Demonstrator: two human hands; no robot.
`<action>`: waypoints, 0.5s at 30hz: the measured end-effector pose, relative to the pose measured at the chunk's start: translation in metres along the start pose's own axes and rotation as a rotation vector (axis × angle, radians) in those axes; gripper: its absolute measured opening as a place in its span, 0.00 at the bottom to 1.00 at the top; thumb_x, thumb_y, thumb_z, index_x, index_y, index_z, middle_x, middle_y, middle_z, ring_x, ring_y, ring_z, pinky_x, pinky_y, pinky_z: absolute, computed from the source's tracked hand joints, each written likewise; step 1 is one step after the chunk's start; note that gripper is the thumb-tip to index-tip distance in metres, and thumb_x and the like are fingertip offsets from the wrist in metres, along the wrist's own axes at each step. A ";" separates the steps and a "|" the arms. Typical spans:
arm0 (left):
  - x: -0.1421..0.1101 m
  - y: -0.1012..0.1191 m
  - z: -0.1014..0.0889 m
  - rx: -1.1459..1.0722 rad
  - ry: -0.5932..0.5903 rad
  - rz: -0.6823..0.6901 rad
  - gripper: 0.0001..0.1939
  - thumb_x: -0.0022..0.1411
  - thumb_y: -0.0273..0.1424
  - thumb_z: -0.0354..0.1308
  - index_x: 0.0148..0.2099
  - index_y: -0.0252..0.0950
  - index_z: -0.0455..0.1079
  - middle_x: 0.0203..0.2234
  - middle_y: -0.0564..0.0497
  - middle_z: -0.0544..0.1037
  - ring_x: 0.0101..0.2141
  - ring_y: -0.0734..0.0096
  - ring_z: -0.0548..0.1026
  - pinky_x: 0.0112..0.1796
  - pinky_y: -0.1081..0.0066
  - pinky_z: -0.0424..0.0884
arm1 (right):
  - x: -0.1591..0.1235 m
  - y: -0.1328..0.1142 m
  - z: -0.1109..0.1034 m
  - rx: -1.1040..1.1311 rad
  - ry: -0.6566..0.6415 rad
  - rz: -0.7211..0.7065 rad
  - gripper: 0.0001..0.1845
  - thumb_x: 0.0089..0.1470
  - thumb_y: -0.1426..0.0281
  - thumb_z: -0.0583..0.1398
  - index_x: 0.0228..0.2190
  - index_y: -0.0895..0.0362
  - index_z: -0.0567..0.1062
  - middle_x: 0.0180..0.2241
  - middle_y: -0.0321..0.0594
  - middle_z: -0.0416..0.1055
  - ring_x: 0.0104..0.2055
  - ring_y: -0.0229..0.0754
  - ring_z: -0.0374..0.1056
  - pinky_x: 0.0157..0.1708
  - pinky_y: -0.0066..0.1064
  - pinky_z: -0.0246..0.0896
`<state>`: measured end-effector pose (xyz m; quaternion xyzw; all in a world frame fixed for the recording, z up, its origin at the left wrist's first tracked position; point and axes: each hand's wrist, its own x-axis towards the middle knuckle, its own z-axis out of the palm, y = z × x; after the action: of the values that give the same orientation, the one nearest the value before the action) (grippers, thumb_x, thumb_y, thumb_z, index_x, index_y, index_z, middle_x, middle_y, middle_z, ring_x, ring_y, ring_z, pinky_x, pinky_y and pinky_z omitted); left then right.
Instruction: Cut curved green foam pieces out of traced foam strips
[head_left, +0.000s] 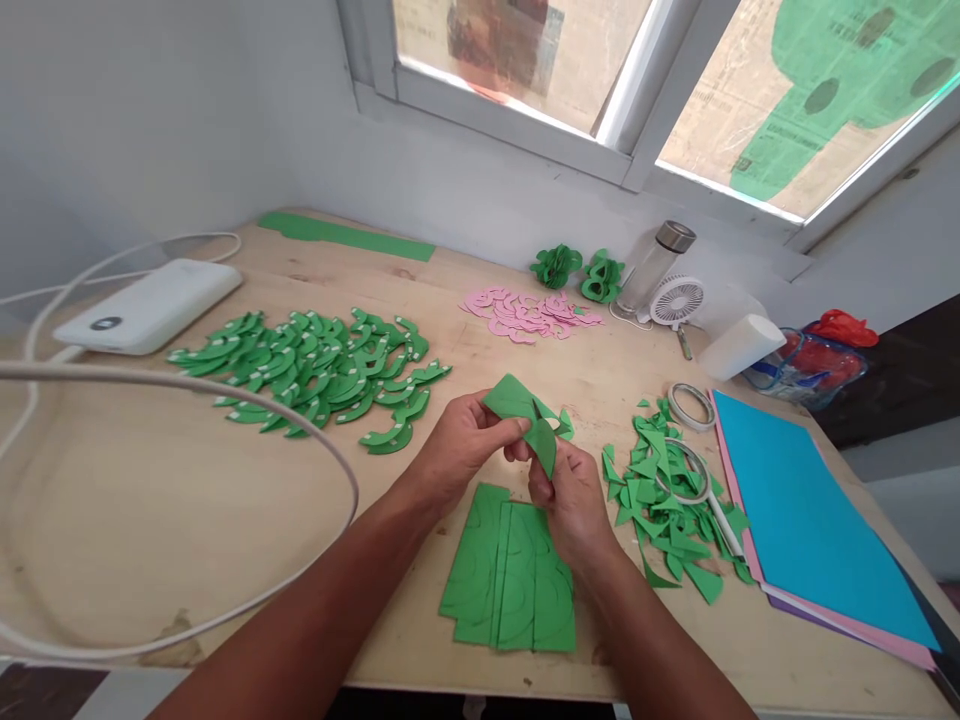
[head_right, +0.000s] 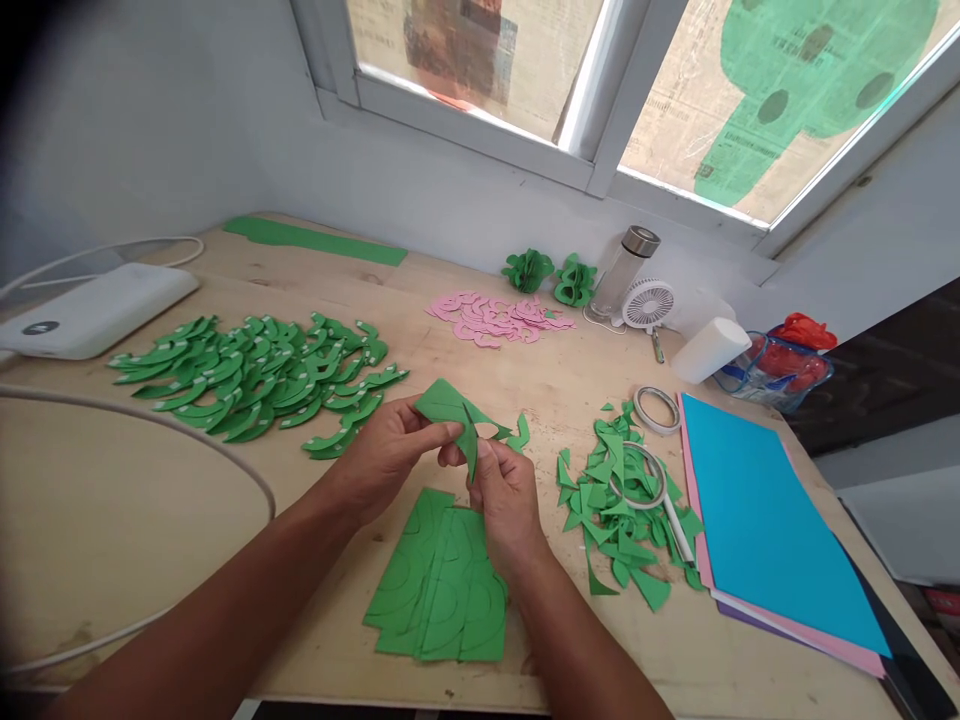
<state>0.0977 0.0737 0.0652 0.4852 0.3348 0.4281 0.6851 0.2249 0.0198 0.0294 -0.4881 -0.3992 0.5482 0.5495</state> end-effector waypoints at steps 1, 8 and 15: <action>0.000 0.000 0.000 -0.003 -0.005 0.001 0.06 0.51 0.29 0.61 0.24 0.35 0.69 0.16 0.54 0.73 0.21 0.73 0.68 0.28 0.71 0.64 | 0.000 -0.001 0.000 -0.001 -0.004 -0.004 0.24 0.53 0.47 0.57 0.24 0.56 0.68 0.15 0.26 0.48 0.17 0.32 0.40 0.18 0.28 0.32; 0.000 0.000 -0.001 -0.011 -0.025 0.017 0.06 0.51 0.29 0.61 0.25 0.34 0.69 0.16 0.55 0.72 0.21 0.74 0.67 0.28 0.71 0.64 | 0.000 -0.001 0.001 0.014 -0.011 -0.005 0.24 0.54 0.49 0.57 0.23 0.56 0.69 0.15 0.26 0.49 0.17 0.31 0.39 0.18 0.28 0.33; 0.001 -0.001 -0.002 -0.007 -0.036 0.015 0.06 0.52 0.29 0.61 0.25 0.34 0.69 0.16 0.55 0.73 0.21 0.74 0.67 0.27 0.71 0.64 | -0.001 0.000 0.002 0.038 0.005 -0.010 0.24 0.54 0.49 0.58 0.22 0.56 0.70 0.14 0.26 0.49 0.16 0.31 0.40 0.16 0.27 0.34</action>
<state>0.0964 0.0756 0.0636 0.4928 0.3171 0.4257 0.6895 0.2230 0.0194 0.0302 -0.4770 -0.3896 0.5517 0.5624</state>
